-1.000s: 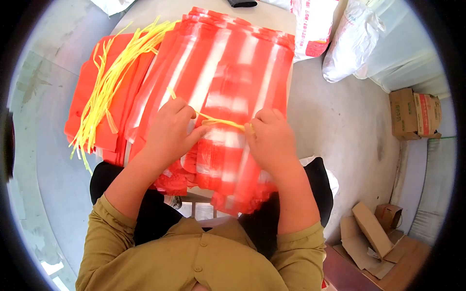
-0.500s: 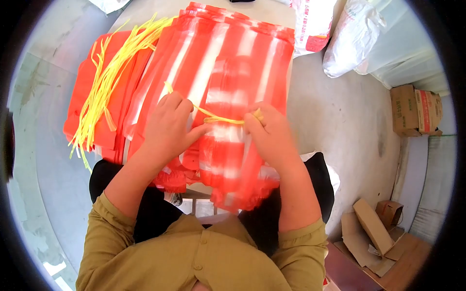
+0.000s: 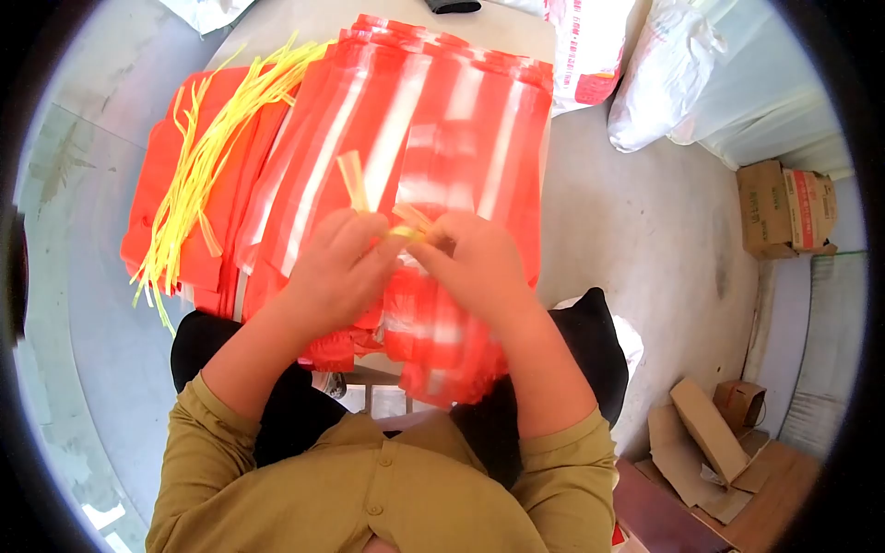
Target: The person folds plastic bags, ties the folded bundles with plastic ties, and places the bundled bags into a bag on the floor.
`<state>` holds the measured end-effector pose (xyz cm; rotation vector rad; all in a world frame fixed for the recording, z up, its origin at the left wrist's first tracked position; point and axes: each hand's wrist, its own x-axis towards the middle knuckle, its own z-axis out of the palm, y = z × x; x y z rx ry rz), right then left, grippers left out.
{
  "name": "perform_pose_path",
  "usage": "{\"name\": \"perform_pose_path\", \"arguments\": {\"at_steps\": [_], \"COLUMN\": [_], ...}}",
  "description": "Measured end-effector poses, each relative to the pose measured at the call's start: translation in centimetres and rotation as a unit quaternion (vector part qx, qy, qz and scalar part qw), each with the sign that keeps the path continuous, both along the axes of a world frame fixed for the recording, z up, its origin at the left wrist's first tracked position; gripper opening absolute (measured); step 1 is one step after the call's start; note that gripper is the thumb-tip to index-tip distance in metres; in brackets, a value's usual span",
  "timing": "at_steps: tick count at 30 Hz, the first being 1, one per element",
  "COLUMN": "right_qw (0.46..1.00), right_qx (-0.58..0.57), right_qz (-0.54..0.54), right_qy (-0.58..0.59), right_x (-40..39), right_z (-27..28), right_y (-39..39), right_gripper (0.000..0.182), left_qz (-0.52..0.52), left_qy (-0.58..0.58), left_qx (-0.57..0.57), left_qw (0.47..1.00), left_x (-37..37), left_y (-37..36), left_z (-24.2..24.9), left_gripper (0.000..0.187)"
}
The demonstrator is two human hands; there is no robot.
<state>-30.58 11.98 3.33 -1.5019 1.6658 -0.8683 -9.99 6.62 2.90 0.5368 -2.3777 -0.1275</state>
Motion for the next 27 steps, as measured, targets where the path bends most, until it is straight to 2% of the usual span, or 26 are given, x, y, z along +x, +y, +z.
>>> {"name": "perform_pose_path", "arguments": {"at_steps": [5,6,9,12,15,18,20,23,26,27], "right_qw": [0.988,0.989,0.992,0.997,0.994,0.993,0.995,0.986,0.981,0.986], "right_qx": [-0.083,-0.091,-0.091,-0.063,-0.077,-0.068,-0.042,0.063,0.105,0.105], "right_qz": [0.011,0.013,0.02,0.036,0.078,0.099,0.09,0.021,0.023,0.026], "right_qy": [0.131,0.117,0.08,0.041,0.003,0.002,0.002,-0.154,-0.159,-0.124], "right_x": [0.5,0.5,0.7,0.7,0.2,0.4,0.4,0.7,0.1,0.1], "right_z": [-0.9,-0.9,-0.5,-0.3,-1.0,-0.4,-0.2,-0.3,0.0,0.1], "right_y": [0.5,0.7,0.8,0.6,0.5,0.5,0.5,0.9,0.5,0.4], "right_gripper": [0.017,0.016,0.014,0.015,0.017,0.017,0.017,0.013,0.014,0.013], "left_qz": [-0.05,-0.056,0.026,0.132,0.102,0.1,0.088,0.093,0.093,0.09], "left_qy": [0.007,0.012,0.019,0.106,0.045,-0.028,0.003,0.057,0.089,0.095], "left_qx": [0.051,0.059,0.034,0.1,0.165,0.178,0.193,0.244,0.319,0.346], "left_qw": [0.997,0.997,0.999,0.981,0.98,0.979,0.977,0.964,0.939,0.929], "left_x": [-0.4,-0.5,-0.4,-1.4,-0.9,-1.0,-0.8,-1.0,-1.0,-0.9], "left_y": [1.2,1.3,1.4,1.2,0.7,0.9,0.5,0.6,0.6,0.5], "left_z": [-1.1,-1.1,-0.3,0.6,0.0,-0.3,-0.7,-1.7,-1.7,-1.6], "left_gripper": [0.04,0.041,0.031,0.032,0.03,0.026,0.019,0.012,0.009,0.008]}}
